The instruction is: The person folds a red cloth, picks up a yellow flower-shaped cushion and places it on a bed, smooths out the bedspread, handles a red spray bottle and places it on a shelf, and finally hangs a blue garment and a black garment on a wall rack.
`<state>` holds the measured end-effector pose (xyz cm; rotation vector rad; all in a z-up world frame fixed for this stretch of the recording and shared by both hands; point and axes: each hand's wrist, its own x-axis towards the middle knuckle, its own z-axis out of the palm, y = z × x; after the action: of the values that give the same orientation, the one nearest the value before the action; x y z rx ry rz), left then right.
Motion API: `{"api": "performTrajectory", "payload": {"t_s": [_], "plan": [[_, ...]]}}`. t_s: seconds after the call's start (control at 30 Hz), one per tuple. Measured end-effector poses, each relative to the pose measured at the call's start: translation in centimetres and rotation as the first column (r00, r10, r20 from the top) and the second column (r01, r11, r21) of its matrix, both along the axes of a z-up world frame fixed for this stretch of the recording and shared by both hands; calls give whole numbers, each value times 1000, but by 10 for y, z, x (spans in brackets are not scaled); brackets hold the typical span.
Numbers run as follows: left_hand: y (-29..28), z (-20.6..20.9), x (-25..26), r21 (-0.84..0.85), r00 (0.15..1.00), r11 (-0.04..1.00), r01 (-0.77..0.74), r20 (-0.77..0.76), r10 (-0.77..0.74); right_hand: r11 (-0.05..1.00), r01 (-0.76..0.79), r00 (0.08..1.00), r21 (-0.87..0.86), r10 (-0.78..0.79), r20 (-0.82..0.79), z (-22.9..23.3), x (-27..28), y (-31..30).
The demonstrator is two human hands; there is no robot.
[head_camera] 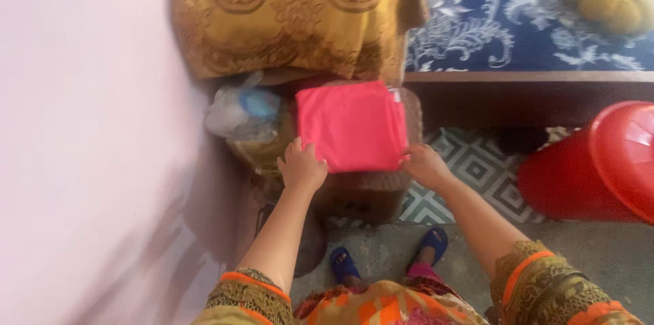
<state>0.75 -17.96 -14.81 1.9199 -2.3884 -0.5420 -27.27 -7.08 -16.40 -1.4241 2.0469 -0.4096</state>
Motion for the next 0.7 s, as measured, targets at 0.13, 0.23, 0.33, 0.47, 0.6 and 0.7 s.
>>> {"api": "performTrajectory", "payload": {"t_s": [0.13,0.23,0.33,0.47,0.6,0.7], "plan": [[6,3,-51,-144,981,979,147,-103,-163,991,90,996,-99,-88,21,6,-25,11],[12,8,-102,-226,948,948,223,-178,-265,964,85,996,-253,-86,8,12,-50,24],[18,19,-160,-291,908,918,269,-241,-342,939,99,994,-331,-111,-17,26,-89,33],[36,40,-255,-304,881,912,274,-302,-365,904,90,991,-418,-124,-55,58,-162,50],[64,65,-372,-291,858,892,346,-286,-427,850,34,979,-525,-133,-153,101,-247,72],[89,79,-456,-318,795,842,436,-302,-526,849,47,966,-527,-174,-194,124,-309,95]]}}
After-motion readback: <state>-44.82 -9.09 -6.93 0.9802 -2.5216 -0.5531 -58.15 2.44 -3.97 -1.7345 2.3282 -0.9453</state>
